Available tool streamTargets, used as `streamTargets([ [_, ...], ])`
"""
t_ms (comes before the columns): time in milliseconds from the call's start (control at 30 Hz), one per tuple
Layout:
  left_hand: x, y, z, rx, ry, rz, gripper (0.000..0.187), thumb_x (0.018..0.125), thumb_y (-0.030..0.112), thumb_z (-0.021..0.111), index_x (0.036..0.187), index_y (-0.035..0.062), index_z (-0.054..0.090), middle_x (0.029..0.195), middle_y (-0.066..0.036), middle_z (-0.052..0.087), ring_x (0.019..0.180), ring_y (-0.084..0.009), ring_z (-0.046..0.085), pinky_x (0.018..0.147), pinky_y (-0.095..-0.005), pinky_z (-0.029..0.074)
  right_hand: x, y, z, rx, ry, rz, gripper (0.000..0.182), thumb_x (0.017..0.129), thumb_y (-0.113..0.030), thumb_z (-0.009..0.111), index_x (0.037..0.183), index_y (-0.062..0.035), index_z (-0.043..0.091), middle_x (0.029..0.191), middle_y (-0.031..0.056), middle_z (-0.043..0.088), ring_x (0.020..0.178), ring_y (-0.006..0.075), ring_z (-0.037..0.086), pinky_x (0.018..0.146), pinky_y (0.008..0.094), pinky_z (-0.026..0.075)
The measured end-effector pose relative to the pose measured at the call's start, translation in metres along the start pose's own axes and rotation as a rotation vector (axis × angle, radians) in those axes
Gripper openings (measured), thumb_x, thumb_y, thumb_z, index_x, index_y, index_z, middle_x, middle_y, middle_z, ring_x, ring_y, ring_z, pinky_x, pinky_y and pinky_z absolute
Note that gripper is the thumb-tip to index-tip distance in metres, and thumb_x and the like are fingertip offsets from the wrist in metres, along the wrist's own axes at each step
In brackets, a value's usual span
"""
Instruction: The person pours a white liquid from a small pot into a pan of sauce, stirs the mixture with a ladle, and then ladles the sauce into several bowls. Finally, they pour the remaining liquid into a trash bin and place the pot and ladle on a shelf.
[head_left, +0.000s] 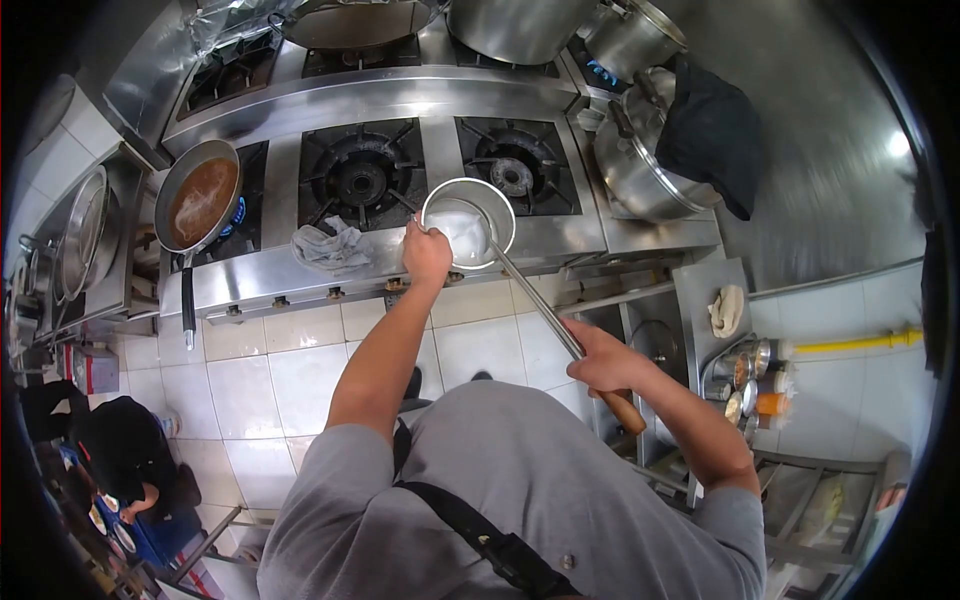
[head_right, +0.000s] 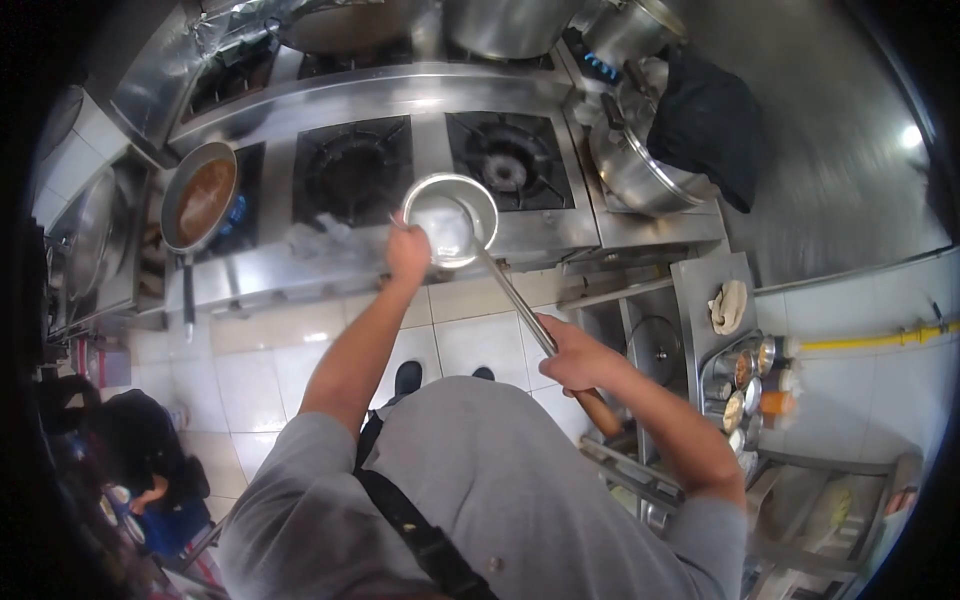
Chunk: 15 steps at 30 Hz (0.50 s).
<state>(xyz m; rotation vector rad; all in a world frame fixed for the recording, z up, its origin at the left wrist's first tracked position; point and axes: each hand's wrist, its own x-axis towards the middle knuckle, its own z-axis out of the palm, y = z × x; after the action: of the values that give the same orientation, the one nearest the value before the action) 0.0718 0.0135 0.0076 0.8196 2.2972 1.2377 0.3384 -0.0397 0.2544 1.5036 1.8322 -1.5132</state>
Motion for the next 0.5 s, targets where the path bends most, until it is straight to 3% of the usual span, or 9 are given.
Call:
streamTargets([
  [100, 0.0, -0.004, 0.003, -0.004, 0.038, 0.008, 0.042, 0.088, 0.013, 0.047, 0.128, 0.0023, 0.055, 0.12, -0.024, 0.06, 0.112, -0.0423, 0.057, 0.096, -0.0502, 0.046, -0.001, -0.001, 0.002, 0.087, 0.015, 0.05, 0.071, 0.08, 0.002, 0.052, 0.148, -0.0052, 0.035, 0.081, 0.0102, 0.054, 0.048, 0.0181, 0.056, 0.044, 0.0319, 0.049],
  [267, -0.001, 0.0, -0.003, -0.025, 0.001, 0.0, 0.043, 0.088, 0.013, 0.047, 0.129, 0.0026, 0.054, 0.12, -0.024, 0.06, 0.111, -0.0426, 0.058, 0.096, -0.0502, 0.045, 0.006, 0.023, -0.002, 0.504, -0.137, 0.044, 0.074, 0.077, 0.004, 0.051, 0.149, -0.0066, 0.036, 0.077, 0.0063, 0.051, 0.045, 0.0136, 0.052, 0.04, 0.0309, 0.045],
  [400, -0.003, 0.007, -0.01, -0.003, -0.016, 0.023, 0.043, 0.089, 0.013, 0.047, 0.13, 0.0027, 0.054, 0.121, -0.024, 0.06, 0.112, -0.0431, 0.058, 0.096, -0.0503, 0.046, -0.008, 0.019, 0.008, 0.389, -0.085, -0.015, 0.074, 0.077, 0.004, 0.051, 0.149, -0.0067, 0.037, 0.074, 0.0044, 0.049, 0.047, 0.0134, 0.053, 0.039, 0.0293, 0.044],
  [500, -0.001, 0.004, -0.004, -0.009, -0.002, 0.017, 0.043, 0.089, 0.013, 0.047, 0.13, 0.0032, 0.054, 0.124, -0.025, 0.06, 0.113, -0.0432, 0.058, 0.096, -0.05, 0.046, -0.016, 0.028, 0.021, 0.233, 0.035, -0.009, 0.075, 0.077, 0.002, 0.053, 0.15, -0.0065, 0.037, 0.074, 0.0052, 0.051, 0.052, 0.0162, 0.056, 0.046, 0.0319, 0.048],
])
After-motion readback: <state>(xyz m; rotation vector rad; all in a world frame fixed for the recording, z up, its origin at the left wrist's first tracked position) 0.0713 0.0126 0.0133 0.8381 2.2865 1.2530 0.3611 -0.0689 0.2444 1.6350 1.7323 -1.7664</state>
